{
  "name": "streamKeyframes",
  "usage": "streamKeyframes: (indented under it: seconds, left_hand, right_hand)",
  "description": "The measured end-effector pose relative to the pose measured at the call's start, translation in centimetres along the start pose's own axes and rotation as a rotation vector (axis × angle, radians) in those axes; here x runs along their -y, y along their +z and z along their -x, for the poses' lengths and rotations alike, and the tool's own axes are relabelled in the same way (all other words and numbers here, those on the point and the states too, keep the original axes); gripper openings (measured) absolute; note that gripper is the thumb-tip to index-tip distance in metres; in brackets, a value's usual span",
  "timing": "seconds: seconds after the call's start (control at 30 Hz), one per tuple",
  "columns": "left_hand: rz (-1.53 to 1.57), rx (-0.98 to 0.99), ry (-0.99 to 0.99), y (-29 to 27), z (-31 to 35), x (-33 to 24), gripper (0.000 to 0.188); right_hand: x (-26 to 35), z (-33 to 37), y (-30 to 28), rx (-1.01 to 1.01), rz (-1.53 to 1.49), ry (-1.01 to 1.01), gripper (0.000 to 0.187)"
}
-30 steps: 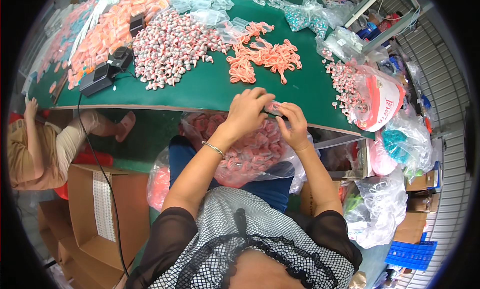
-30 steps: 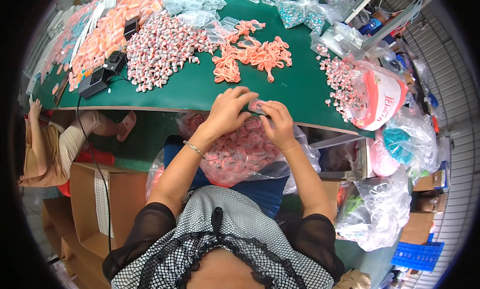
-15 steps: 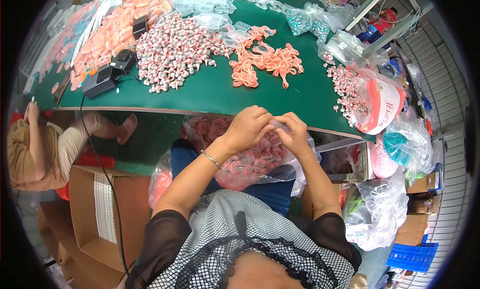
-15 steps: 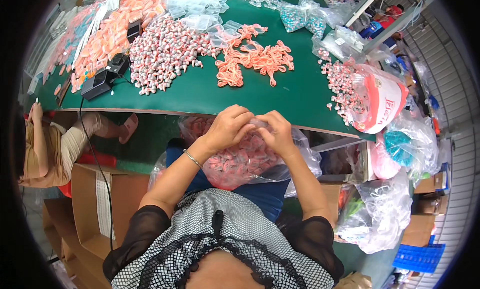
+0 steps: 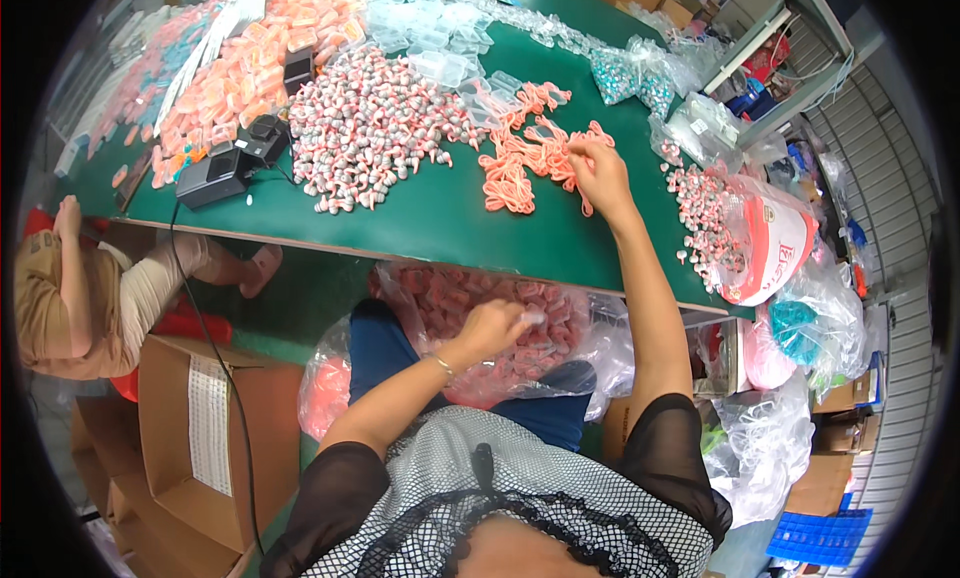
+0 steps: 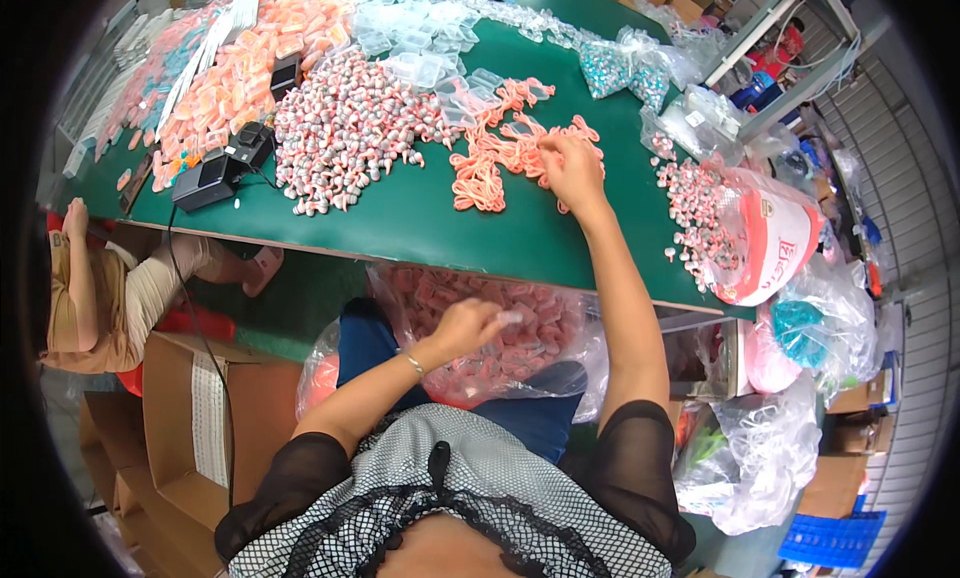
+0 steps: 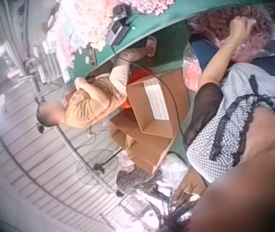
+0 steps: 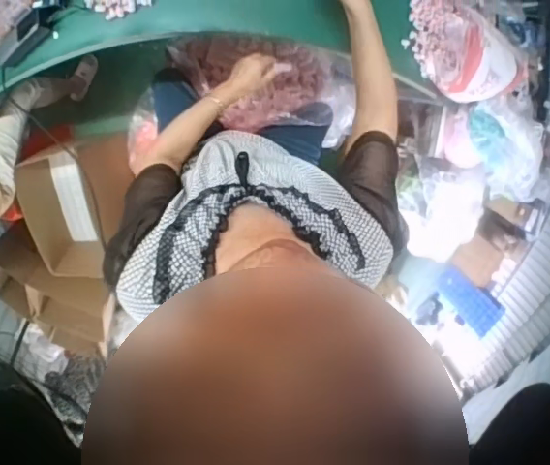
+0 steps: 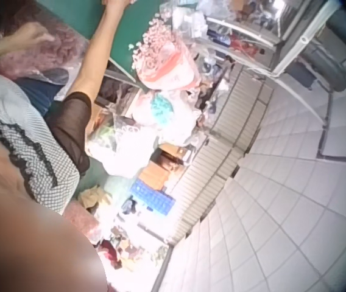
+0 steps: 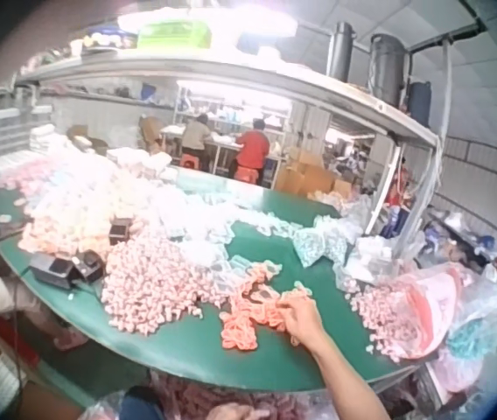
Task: The recorder is packaging small pink elastic or plastic components into small clear plastic containers at a industrial workbench.
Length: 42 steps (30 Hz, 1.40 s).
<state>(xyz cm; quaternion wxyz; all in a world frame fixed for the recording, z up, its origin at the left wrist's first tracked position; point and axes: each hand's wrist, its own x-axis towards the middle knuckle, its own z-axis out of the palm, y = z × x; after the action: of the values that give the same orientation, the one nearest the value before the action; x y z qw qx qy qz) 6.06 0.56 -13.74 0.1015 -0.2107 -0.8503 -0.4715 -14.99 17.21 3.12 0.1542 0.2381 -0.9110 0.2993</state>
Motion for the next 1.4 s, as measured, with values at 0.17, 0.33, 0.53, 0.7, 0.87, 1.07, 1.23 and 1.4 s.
streamKeyframes:
  seconds: [0.17, 0.33, 0.53, 0.7, 0.87, 1.07, 1.23, 1.4]
  left_hand:
    - [-0.095, 0.343, -0.184, 5.2, 2.7, 3.7, 0.030]
    - [-0.095, 0.395, -0.028, 3.4, 2.1, 1.8, 0.024]
    - [0.161, 0.235, 0.194, -6.3, -2.7, -5.2, 0.016]
    - [-0.090, -0.227, 0.281, -13.9, -7.7, -4.9, 0.015]
    - [-0.606, -0.452, -0.039, -17.9, -13.1, 1.2, 0.020]
    - [-0.857, -0.428, 0.029, -17.5, -14.7, 4.1, 0.007]
    - [-0.605, -0.391, -0.007, -17.0, -13.2, 1.0, 0.010]
    - [-0.239, -0.226, -0.062, -14.3, -9.4, -2.3, 0.018]
  right_hand:
    - [-3.0, -6.6, 5.5, 0.102, 0.370, 0.344, 0.065]
    - [-2.4, -8.3, 4.8, 0.339, 0.507, 0.401, 0.072]
    - [-3.4, -6.7, 3.9, 0.047, 0.262, 0.282, 0.046]
    - [-1.8, -3.2, 1.9, -0.188, -0.182, 0.052, 0.022]
    - [-0.5, 1.4, 0.7, -0.359, -0.042, -0.216, 0.023]
    - [3.3, 8.9, -0.6, -0.327, 0.200, -0.297, 0.024]
    - [5.0, 13.2, -0.7, -0.204, 0.202, -0.313, 0.024]
    - [4.8, 14.0, -0.6, -0.145, 0.087, -0.203, 0.025]
